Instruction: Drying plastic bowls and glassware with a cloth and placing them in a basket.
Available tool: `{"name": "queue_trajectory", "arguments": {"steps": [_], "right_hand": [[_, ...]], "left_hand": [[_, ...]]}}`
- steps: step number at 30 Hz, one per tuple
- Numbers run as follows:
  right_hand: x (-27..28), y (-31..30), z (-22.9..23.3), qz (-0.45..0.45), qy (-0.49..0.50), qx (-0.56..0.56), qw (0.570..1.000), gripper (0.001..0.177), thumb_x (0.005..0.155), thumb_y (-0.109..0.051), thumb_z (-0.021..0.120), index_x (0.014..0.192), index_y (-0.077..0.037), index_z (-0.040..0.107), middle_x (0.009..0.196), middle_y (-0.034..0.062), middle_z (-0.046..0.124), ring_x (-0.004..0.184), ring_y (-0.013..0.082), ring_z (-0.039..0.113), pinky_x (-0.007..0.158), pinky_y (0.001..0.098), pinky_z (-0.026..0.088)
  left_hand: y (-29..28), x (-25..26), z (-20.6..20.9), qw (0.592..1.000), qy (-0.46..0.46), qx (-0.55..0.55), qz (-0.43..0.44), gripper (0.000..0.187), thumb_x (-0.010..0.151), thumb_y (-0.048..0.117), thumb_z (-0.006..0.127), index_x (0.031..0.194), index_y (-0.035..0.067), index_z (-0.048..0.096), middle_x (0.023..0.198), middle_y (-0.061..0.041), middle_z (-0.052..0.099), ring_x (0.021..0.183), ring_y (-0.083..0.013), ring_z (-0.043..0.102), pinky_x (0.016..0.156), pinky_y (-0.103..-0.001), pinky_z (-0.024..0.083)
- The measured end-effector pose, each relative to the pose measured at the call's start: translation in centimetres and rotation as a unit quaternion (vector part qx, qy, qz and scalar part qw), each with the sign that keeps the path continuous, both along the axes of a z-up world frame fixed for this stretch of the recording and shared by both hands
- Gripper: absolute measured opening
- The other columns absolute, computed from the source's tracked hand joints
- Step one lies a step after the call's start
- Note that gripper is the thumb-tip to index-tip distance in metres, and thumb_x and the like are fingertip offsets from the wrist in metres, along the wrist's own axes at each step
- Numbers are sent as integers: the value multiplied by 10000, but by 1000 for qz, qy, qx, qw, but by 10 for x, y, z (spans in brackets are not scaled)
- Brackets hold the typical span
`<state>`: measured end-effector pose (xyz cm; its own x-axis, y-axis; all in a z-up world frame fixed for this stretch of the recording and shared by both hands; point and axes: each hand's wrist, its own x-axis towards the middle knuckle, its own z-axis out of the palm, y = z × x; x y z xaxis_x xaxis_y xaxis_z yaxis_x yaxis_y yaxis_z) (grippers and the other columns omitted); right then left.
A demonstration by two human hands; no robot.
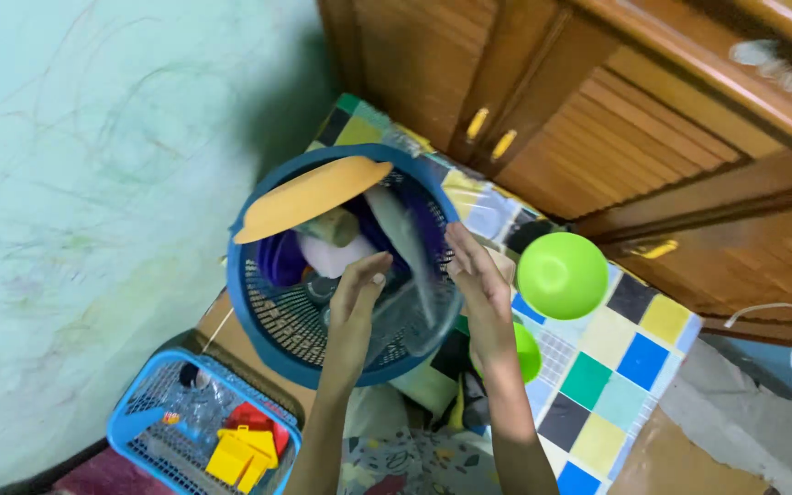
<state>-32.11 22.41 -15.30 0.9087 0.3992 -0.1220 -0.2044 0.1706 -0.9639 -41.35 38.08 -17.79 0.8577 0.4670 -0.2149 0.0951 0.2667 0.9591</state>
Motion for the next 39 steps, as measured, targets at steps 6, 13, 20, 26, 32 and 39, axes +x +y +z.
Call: {"name": "queue_trajectory", "arguments": {"steps": [6, 13, 20, 26, 32, 39], "right_hand": [[-15, 78, -75, 36, -1, -10, 999, 556, 1000, -46, 586, 1530, 26, 431, 1599, 178, 455, 1515, 264, 406, 1217, 379, 325], [-17, 161, -95, 11, -153, -209, 966, 733, 854, -61, 768, 1502, 31, 440, 1498, 222, 506, 1412, 323, 497, 1149, 387, 400], [-6, 191, -131, 12, -266, -330, 905, 851, 716, -56, 852, 1445, 42, 424, 1276, 250, 543, 1194, 429, 543, 1004, 447, 467], [-12, 179, -113, -13, -252, -332, 909, 689, 731, -72, 854, 1319, 23, 507, 1214, 225, 551, 1167, 412, 567, 978, 460, 482], [-35, 144, -81, -62, -221, -283, 931, 696, 761, -81, 847, 1364, -5, 509, 1277, 211, 525, 1219, 376, 592, 1019, 430, 500], [-57, 77, -40, -164, -275, -281, 905, 747, 697, -72, 883, 1356, -28, 534, 1288, 186, 520, 1210, 362, 566, 1032, 440, 473]], "left_hand": [[65, -21, -36, 999, 17, -17, 45, 312, 1044, 187, 534, 1291, 23, 633, 1323, -78, 669, 1287, -188, 596, 1125, -319, 422], [117, -20, -127, 992, 82, -62, 70, 368, 1011, 208, 553, 1299, -8, 626, 1261, -125, 688, 1209, -201, 633, 1064, -334, 459], [132, -6, -187, 979, 139, -133, 61, 436, 995, 265, 553, 1327, -14, 603, 1259, -97, 691, 1152, -181, 655, 984, -302, 478], [133, -6, -184, 971, 151, -179, 48, 465, 962, 282, 589, 1334, 4, 608, 1213, -83, 690, 1089, -166, 666, 937, -293, 475], [112, -18, -135, 962, 188, -197, -4, 485, 951, 348, 562, 1328, 44, 597, 1210, -62, 682, 1094, -159, 658, 977, -303, 486], [57, -7, -79, 955, 134, -252, -75, 444, 997, 398, 517, 1260, 49, 597, 1234, -70, 671, 1134, -156, 635, 1028, -322, 455]]}}
